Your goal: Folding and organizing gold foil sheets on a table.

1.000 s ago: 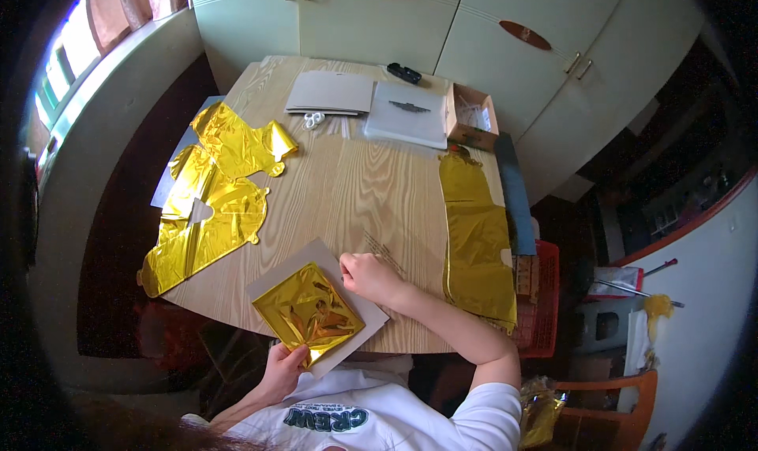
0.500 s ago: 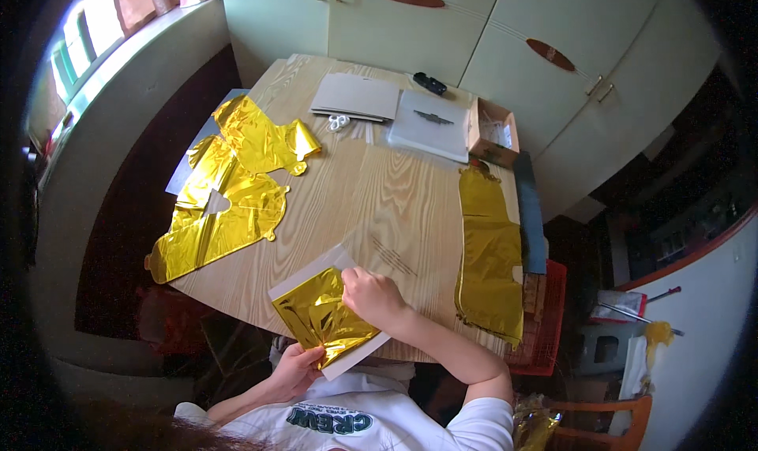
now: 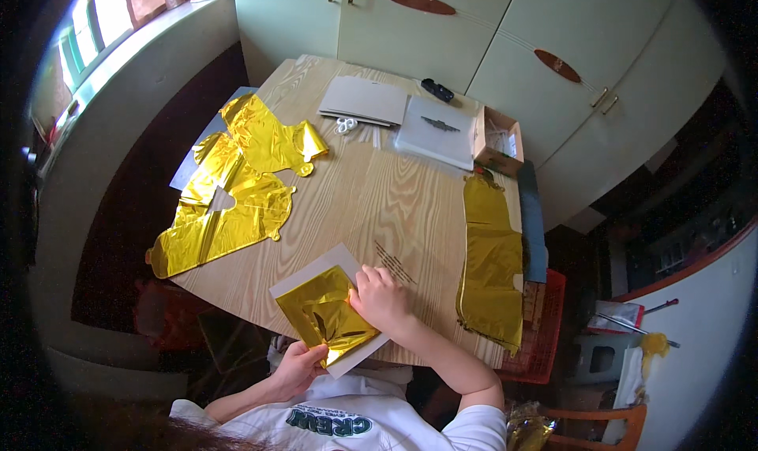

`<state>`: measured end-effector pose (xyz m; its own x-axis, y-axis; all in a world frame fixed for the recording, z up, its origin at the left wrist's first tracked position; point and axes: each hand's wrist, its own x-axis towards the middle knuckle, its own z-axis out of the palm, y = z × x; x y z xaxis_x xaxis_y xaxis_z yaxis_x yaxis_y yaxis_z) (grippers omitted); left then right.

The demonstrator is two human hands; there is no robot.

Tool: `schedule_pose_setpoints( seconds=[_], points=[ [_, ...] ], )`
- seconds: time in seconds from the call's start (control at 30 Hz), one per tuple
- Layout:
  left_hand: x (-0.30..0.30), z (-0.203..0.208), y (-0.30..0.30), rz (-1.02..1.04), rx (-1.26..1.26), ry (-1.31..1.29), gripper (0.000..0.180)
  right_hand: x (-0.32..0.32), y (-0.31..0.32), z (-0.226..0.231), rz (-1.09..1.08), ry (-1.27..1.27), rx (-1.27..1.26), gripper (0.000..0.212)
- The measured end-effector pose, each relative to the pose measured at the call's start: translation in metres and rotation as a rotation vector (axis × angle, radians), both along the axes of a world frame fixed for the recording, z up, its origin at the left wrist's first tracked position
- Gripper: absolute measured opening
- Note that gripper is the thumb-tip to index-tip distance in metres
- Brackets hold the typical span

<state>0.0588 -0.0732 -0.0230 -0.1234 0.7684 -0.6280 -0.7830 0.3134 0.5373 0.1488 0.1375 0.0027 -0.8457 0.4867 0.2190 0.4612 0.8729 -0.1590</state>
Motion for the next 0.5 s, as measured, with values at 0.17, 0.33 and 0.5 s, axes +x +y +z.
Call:
schedule_pose_setpoints(
  seconds=[0.17, 0.33, 0.5],
  points=[
    [-0.0010, 0.0048, 0.0025, -0.015, -0.014, 0.002, 0.026, 0.0006, -0.0002, -0.0116, -0.014, 0.061, 0.036, 0.025],
    [0.0010, 0.0031, 0.0035, -0.006, -0.002, 0.006, 0.026, -0.0032, -0.0047, -0.0030, -0.013, 0.103, 0.047, 0.022],
    [0.0033, 0.0059, 0.0084, -0.033, 0.002, 0.024, 0.026, -0.0036, -0.0049, -0.0055, -0.033, 0.066, 0.057, 0.019]
  ],
)
